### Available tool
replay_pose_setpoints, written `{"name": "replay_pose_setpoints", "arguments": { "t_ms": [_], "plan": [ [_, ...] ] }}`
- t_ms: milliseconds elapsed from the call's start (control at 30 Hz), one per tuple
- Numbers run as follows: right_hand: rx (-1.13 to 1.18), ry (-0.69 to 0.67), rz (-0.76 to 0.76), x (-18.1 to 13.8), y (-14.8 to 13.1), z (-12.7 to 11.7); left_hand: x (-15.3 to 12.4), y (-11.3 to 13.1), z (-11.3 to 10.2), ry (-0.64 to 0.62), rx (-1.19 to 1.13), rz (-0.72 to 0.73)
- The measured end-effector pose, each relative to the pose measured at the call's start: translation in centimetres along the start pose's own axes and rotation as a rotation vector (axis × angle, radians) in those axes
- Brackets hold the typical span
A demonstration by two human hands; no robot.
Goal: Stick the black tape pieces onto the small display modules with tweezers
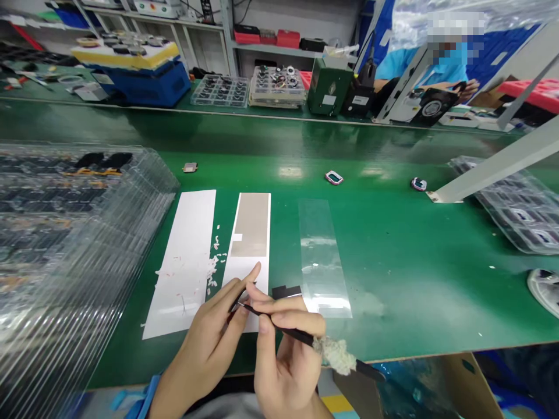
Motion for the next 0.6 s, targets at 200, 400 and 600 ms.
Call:
{"name": "replay_pose_setpoints", "arguments": {
  "t_ms": [200, 400, 600],
  "plan": [
    [0.041, 0.007, 0.005, -0.2, 0.8, 0.0, -0.2, 0.1, -0.1, 0.007, 0.008, 0.004],
    [0.047, 0.011, 0.015, -0.1, 1.1, 0.1, -0.3, -0.2, -0.1, 0.007, -0.002, -0.009],
    [0.073, 0.009, 0.016, -0.2, 1.3, 0.1, -0.3, -0.4, 0.0, 0.004, 0.018, -0.019]
  ]
}}
Point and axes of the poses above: each hand's wrist, its own x-axis towards the middle knuckle, its own z-axis out of the palm, y = z × x, the point moved 10 cm from there along x, towards the middle knuckle, and after that the axes turned 11 degrees about -y, right-handed, at the moved point
